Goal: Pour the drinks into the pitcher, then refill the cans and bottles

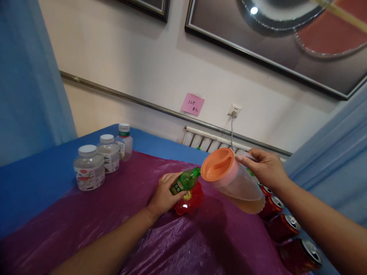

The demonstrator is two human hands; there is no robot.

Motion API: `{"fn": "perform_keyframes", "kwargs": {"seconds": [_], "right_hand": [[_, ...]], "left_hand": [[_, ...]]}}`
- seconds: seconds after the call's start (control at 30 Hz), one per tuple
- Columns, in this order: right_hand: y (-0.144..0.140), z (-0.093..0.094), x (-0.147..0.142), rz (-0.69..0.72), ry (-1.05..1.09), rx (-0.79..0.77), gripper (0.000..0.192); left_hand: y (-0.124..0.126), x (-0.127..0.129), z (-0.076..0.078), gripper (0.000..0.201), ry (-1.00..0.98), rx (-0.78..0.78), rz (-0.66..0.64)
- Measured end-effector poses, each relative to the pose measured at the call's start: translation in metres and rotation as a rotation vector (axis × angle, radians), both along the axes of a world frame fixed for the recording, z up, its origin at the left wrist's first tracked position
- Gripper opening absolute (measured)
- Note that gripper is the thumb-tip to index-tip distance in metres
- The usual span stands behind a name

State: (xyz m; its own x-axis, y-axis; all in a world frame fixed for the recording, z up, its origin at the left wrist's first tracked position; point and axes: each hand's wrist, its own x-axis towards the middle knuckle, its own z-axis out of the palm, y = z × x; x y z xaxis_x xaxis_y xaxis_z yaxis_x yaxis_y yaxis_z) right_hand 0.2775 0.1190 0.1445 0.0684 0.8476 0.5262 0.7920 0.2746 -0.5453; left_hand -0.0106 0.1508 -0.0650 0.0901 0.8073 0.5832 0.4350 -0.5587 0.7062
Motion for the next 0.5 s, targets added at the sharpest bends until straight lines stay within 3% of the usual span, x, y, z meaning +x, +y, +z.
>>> {"fn": "perform_keyframes", "kwargs": {"seconds": [0.5], "right_hand": [[0.005, 0.0007, 0.001, 0.026, -0.018, 0.023, 0.055]], "left_hand": [[-0.0009, -0.0006, -0.0005, 0.062, -0.014, 0.027, 0.013]]}}
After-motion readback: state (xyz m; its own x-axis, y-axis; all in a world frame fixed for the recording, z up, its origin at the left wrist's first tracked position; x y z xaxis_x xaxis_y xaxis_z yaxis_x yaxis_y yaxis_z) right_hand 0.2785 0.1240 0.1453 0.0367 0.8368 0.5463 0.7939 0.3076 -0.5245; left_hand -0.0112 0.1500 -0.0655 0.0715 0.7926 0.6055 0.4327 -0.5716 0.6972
